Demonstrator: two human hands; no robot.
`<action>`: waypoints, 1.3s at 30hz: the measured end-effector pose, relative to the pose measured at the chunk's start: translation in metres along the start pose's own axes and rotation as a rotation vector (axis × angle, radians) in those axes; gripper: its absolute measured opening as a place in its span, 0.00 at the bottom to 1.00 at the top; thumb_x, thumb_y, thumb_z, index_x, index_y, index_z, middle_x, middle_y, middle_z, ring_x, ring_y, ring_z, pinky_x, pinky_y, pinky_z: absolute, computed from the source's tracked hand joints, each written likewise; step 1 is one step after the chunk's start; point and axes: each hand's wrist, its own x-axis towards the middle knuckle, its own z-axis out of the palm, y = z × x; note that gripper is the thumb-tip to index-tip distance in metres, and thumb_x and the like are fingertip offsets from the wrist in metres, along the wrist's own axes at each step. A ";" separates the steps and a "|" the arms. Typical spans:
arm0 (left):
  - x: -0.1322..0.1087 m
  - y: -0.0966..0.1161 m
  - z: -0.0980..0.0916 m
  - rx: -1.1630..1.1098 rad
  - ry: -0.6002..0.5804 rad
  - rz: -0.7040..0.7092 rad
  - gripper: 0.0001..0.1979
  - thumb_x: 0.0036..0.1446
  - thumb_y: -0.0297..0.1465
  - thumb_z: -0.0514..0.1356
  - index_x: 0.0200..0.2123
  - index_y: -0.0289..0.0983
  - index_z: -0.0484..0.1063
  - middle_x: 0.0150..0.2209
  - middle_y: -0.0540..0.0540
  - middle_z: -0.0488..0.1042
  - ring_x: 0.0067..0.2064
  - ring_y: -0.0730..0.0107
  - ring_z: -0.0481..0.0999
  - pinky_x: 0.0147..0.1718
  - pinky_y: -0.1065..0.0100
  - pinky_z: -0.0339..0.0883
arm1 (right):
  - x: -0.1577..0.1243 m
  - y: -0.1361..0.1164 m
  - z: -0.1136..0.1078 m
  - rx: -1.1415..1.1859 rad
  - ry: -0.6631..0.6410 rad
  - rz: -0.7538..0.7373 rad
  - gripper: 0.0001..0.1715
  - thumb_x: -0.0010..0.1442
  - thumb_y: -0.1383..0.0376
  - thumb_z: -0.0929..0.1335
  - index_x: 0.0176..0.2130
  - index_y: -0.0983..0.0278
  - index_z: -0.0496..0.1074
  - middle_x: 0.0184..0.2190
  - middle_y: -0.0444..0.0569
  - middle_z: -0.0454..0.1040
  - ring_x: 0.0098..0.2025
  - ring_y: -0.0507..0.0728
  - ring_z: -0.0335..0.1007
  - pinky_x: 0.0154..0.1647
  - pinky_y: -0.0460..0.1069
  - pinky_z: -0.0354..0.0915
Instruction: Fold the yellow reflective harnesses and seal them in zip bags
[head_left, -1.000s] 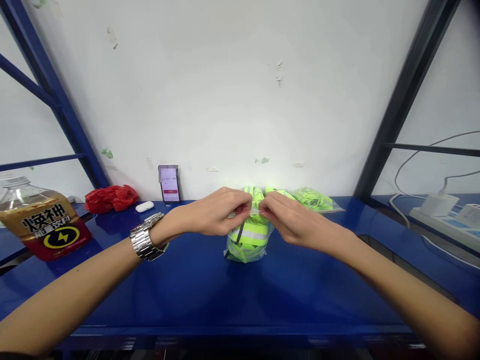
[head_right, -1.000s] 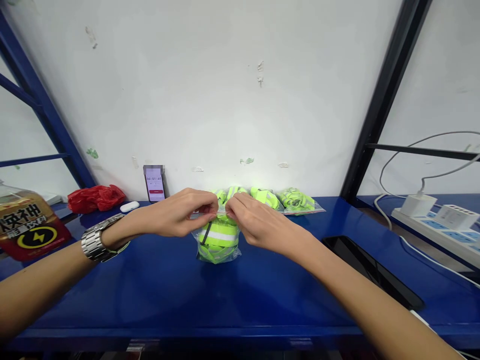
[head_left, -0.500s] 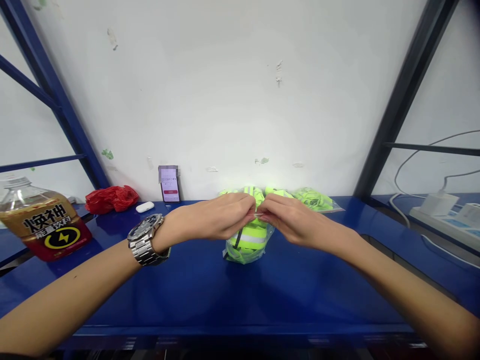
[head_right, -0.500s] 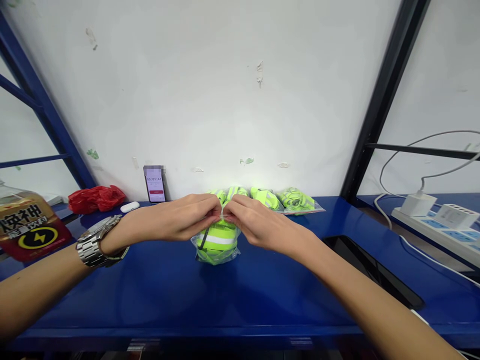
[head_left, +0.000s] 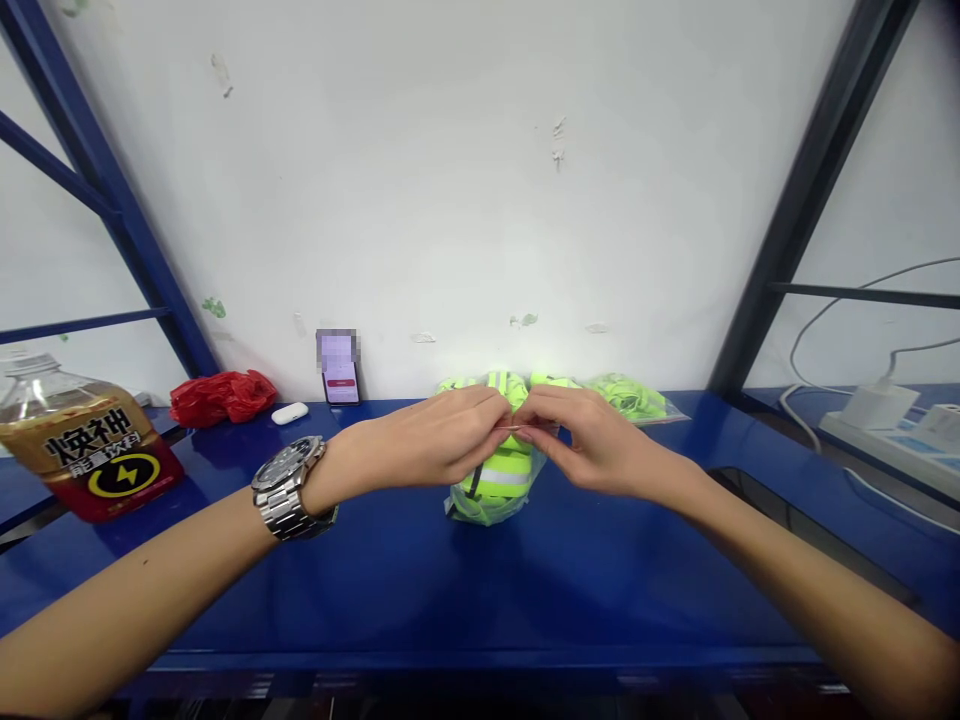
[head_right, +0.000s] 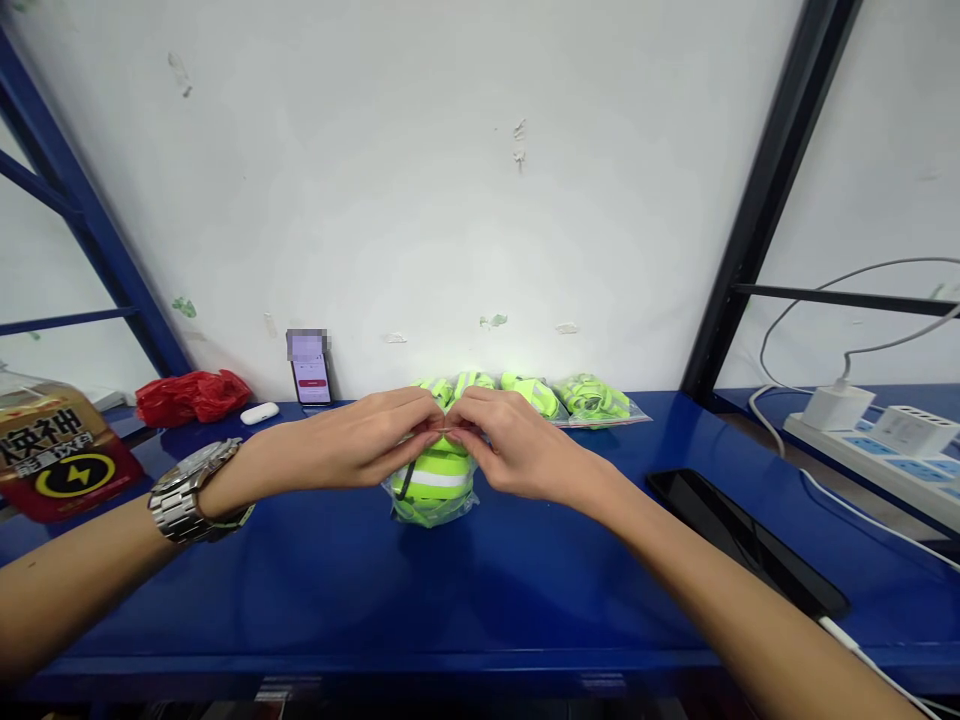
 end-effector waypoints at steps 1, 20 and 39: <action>0.000 0.000 -0.001 -0.004 -0.008 0.003 0.10 0.67 0.30 0.44 0.36 0.35 0.62 0.32 0.45 0.66 0.31 0.71 0.63 0.32 0.68 0.60 | 0.000 -0.001 -0.002 0.012 -0.016 0.027 0.05 0.63 0.70 0.63 0.35 0.65 0.69 0.28 0.46 0.68 0.29 0.51 0.60 0.30 0.46 0.56; 0.003 0.009 0.004 0.210 -0.049 0.101 0.10 0.65 0.25 0.43 0.33 0.35 0.61 0.31 0.43 0.65 0.29 0.70 0.60 0.30 0.67 0.57 | 0.005 -0.010 0.011 0.044 0.090 0.295 0.11 0.41 0.77 0.64 0.17 0.64 0.58 0.13 0.38 0.55 0.19 0.46 0.48 0.19 0.44 0.45; -0.053 0.025 0.029 0.409 -0.020 0.013 0.12 0.65 0.25 0.44 0.30 0.37 0.60 0.25 0.49 0.65 0.21 0.72 0.59 0.19 0.67 0.50 | -0.030 -0.012 0.027 0.118 0.137 0.025 0.10 0.51 0.76 0.64 0.23 0.64 0.61 0.19 0.41 0.61 0.21 0.48 0.54 0.22 0.44 0.49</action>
